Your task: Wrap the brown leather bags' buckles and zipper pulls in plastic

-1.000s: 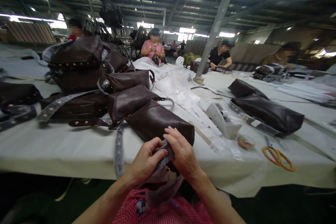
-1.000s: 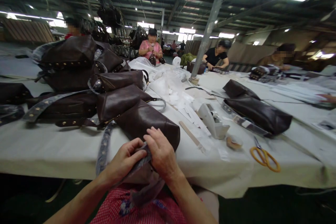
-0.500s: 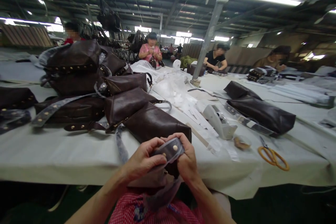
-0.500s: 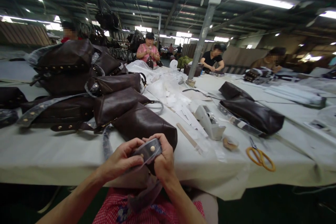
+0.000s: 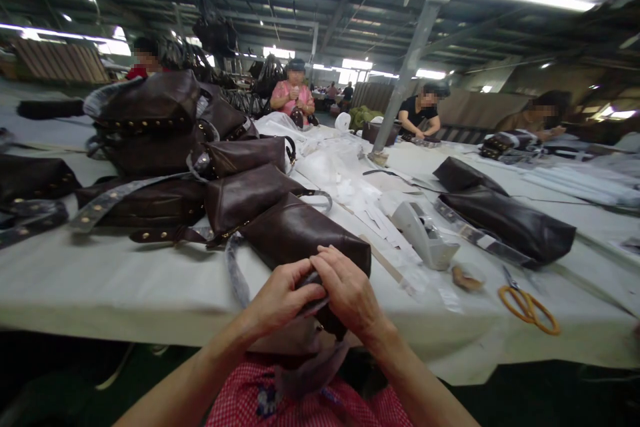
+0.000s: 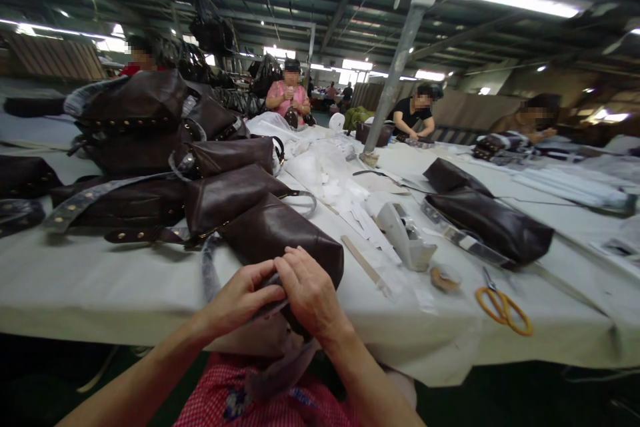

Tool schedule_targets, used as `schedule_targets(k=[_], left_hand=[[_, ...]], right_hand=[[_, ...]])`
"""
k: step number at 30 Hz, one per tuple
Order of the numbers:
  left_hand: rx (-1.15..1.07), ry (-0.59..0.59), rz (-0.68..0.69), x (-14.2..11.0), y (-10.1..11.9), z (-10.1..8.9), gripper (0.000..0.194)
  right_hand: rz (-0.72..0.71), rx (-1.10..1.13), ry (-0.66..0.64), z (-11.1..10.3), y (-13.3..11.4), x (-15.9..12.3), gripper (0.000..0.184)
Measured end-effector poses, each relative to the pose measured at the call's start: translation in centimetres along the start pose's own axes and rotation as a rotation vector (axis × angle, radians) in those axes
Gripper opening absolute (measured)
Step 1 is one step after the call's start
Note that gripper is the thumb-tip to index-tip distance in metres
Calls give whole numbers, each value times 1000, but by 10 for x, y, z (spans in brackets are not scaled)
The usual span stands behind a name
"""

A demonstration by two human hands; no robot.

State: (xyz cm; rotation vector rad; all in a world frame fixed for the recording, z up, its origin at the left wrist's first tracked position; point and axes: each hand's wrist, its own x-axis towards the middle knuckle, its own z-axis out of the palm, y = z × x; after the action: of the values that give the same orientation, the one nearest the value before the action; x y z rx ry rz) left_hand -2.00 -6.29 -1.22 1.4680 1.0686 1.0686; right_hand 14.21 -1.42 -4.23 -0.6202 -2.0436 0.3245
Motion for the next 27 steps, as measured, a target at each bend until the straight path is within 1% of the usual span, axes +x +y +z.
schedule_targets(k=[1,2,3,5,7,9,12,13,14,15,16,17,19,20,21,22,23,24,25,27], left_hand=[[-8,-1,1,1,4,0,11],[-44,-21,-11,3,7,-2,13],[-97,-56,-33,5,9,-4,17],[-203,-168,-76,10,12,-12,27],[-224,-284,-99,15,11,-22,31],[-174,-342,-79,20,10,-30,26],[-84,-333,-9,23,3,-34,19],[-69,-314,3,23,0,-32,17],[-65,-286,7,23,-4,-28,16],[-67,-250,7,22,-8,-23,14],[-65,-204,5,21,-11,-17,13],[-54,-155,4,20,-13,-9,11],[-2,-61,19,19,-12,7,8],[35,-28,31,19,-10,14,6],[69,-5,43,19,-6,21,6],[88,4,51,20,-2,25,7],[83,-6,52,22,3,28,7],[57,-38,41,25,8,29,8],[16,-92,17,27,12,28,9],[-66,-238,-49,33,17,21,11]], right_hand=[[-37,-65,1,-3,1,2,26],[-41,-98,26,-5,1,4,27],[-21,-101,64,-6,0,5,26],[62,-24,133,-5,-4,6,22],[192,130,183,1,-9,6,19],[365,343,227,11,-13,6,16],[634,744,316,25,-16,6,8],[693,848,339,27,-16,6,8],[722,901,340,28,-14,6,9],[712,879,324,25,-12,5,11],[661,782,291,21,-9,5,13],[568,628,245,14,-5,4,18],[314,277,115,-5,4,3,25],[183,130,54,-15,9,2,26],[72,18,11,-25,12,1,24],[-2,-56,-12,-33,15,0,22],[-37,-104,-5,-40,16,-1,20],[-36,-128,29,-44,17,-1,18],[-10,-124,81,-47,17,-2,17],[107,-35,182,-44,15,-4,17]])
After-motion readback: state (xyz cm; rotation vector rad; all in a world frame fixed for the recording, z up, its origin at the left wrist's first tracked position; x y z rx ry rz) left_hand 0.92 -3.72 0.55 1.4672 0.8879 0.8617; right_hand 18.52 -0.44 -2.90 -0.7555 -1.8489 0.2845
